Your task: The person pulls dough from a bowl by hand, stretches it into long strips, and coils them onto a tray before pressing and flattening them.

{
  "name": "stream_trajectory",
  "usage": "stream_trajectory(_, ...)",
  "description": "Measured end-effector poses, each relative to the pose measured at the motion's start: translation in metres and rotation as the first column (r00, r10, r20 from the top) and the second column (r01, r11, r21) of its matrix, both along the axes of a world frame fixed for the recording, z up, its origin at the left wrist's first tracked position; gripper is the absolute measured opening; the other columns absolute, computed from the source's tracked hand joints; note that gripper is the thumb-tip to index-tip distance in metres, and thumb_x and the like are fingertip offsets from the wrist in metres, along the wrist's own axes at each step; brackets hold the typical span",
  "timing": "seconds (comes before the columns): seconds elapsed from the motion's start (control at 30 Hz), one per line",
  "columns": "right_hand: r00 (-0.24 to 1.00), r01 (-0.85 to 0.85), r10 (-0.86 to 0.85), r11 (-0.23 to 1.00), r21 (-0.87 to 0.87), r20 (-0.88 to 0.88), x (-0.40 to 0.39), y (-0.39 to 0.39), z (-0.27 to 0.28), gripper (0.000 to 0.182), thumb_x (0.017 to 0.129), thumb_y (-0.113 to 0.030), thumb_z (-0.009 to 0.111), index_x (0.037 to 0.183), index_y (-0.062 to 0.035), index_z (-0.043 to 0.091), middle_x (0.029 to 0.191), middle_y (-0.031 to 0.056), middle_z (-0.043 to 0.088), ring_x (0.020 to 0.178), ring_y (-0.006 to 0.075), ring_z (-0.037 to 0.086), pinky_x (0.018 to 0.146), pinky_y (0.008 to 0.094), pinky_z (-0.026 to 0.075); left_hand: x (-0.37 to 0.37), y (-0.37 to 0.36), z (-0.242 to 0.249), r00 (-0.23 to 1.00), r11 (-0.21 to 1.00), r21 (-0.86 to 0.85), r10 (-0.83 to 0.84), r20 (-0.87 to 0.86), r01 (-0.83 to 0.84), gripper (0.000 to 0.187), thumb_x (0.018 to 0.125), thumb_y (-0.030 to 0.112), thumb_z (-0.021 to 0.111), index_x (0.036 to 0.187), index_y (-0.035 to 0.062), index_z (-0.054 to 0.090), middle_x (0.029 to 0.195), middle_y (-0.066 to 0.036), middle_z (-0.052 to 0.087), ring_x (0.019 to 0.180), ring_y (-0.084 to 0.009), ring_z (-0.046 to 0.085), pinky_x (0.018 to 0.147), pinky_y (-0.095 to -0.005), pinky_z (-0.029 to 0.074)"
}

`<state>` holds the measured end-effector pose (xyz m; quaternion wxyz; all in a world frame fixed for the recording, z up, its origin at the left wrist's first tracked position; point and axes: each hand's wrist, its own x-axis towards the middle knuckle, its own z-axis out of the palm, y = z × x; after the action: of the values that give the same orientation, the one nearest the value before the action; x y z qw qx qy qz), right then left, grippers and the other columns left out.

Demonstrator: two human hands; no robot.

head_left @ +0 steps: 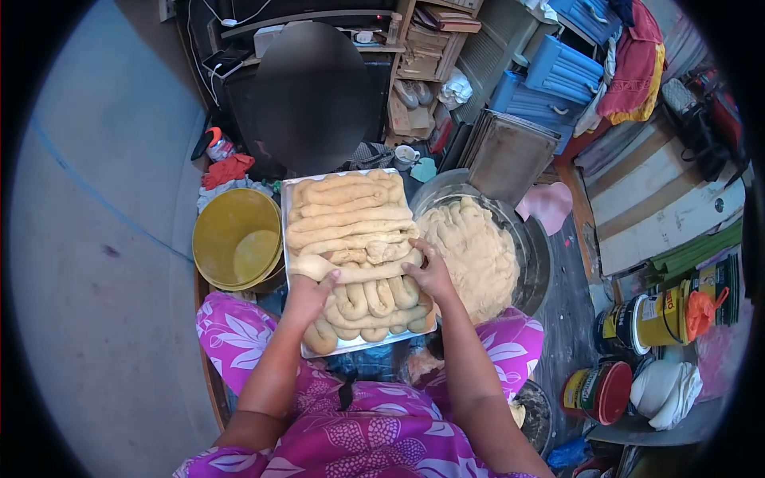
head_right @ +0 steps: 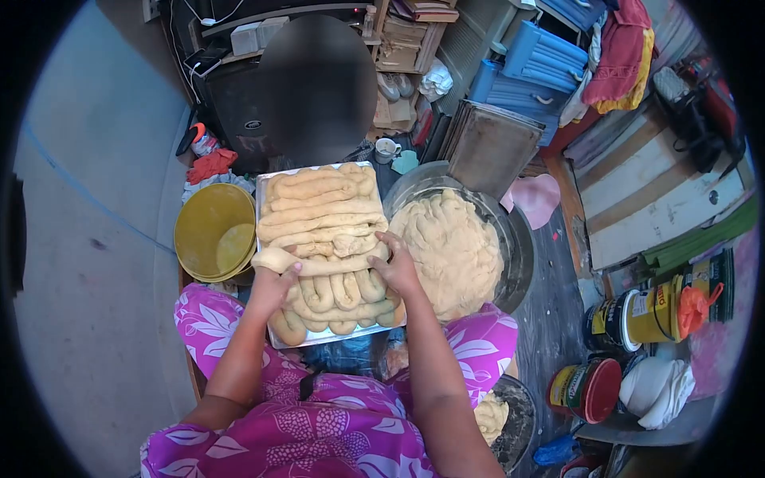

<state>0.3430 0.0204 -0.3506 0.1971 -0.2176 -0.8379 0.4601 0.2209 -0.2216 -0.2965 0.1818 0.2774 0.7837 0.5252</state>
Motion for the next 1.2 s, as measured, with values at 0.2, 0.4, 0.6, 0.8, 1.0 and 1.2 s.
stream_trajectory(0.2, 0.951, 0.156, -0.246, 0.904, 0.397, 0.186, -0.012, -0.033, 0.027, 0.050, 0.077, -0.026, 0.067, 0.122, -0.0125, 0.050, 0.130, 0.0167, 0.042, 0.125, 0.0310, 0.036, 0.105, 0.0496, 0.023, -0.017, -0.019, 0.010, 0.993, 0.913, -0.408, -0.026, -0.113, -0.023, 0.034, 0.083, 0.028, 0.063, 0.097, -0.0035, 0.062, 0.081, -0.019, 0.063, 0.075, -0.0301, 0.062, 0.073, -0.0361, 0.047)
stream_trajectory(0.4, 0.892, -0.307, 0.042, 0.787, 0.535, 0.450, -0.022, -0.052, 0.024, 0.066, 0.083, -0.042, 0.056, 0.140, -0.0228, 0.030, 0.147, 0.0150, 0.021, 0.137, 0.0328, 0.015, 0.106, 0.0599, 0.008, -0.021, -0.031, 0.024, 0.999, 0.885, -0.466, -0.020, -0.037, 0.001, 0.044, 0.079, 0.040, 0.064, 0.083, -0.0030, 0.065, 0.077, -0.023, 0.062, 0.076, -0.0366, 0.061, 0.071, -0.0401, 0.047)
stream_trajectory(0.6, 0.863, -0.432, 0.328, 0.874, 0.224, 0.383, -0.039, -0.094, 0.078, 0.074, 0.082, -0.030, 0.061, 0.142, -0.0152, 0.021, 0.146, 0.0164, 0.020, 0.134, 0.0302, 0.020, 0.106, 0.0510, 0.018, -0.020, -0.022, 0.054, 0.973, 0.969, 0.195, 0.115, 0.198, -0.154, 0.041, 0.084, 0.034, 0.062, 0.108, 0.0012, 0.055, 0.091, -0.008, 0.057, 0.082, -0.0174, 0.054, 0.075, -0.0304, 0.044)
stream_trajectory(0.8, 0.974, -0.188, 0.225, 0.863, -0.469, 0.023, -0.038, -0.090, 0.060, 0.047, 0.080, -0.013, 0.067, 0.121, -0.0041, 0.047, 0.101, 0.0091, 0.058, 0.073, 0.0136, 0.058, 0.058, 0.0245, 0.050, -0.016, -0.009, 0.027, 0.927, 0.905, 0.327, -0.337, 0.162, 0.272, 0.074, 0.071, 0.040, 0.072, 0.130, 0.0081, 0.040, 0.124, -0.013, 0.042, 0.117, -0.0256, 0.039, 0.098, -0.0371, 0.032)
stream_trajectory(1.0, 0.986, -0.011, 0.008, 1.000, 0.018, 0.165, -0.001, -0.061, 0.041, 0.025, 0.075, -0.015, 0.069, 0.095, -0.0026, 0.060, 0.082, 0.0130, 0.063, 0.065, 0.0221, 0.059, 0.063, 0.0328, 0.048, 0.002, -0.051, -0.010, 0.836, 0.853, -0.493, -0.390, -0.387, 0.169, 0.082, 0.066, 0.034, 0.076, 0.136, 0.0137, 0.038, 0.135, -0.020, 0.036, 0.128, -0.0364, 0.032, 0.104, -0.0381, 0.030)
stream_trajectory(1.2, 0.980, 0.166, -0.169, 0.985, 0.045, 0.100, 0.006, -0.045, 0.034, 0.027, 0.073, -0.015, 0.069, 0.096, -0.0035, 0.061, 0.098, 0.0177, 0.060, 0.080, 0.0278, 0.059, 0.072, 0.0336, 0.047, -0.009, -0.049, -0.023, 0.875, 0.956, -0.263, -0.234, -0.423, 0.129, 0.058, 0.071, 0.025, 0.073, 0.122, 0.0070, 0.052, 0.125, -0.019, 0.045, 0.113, -0.0350, 0.046, 0.092, -0.0361, 0.041)
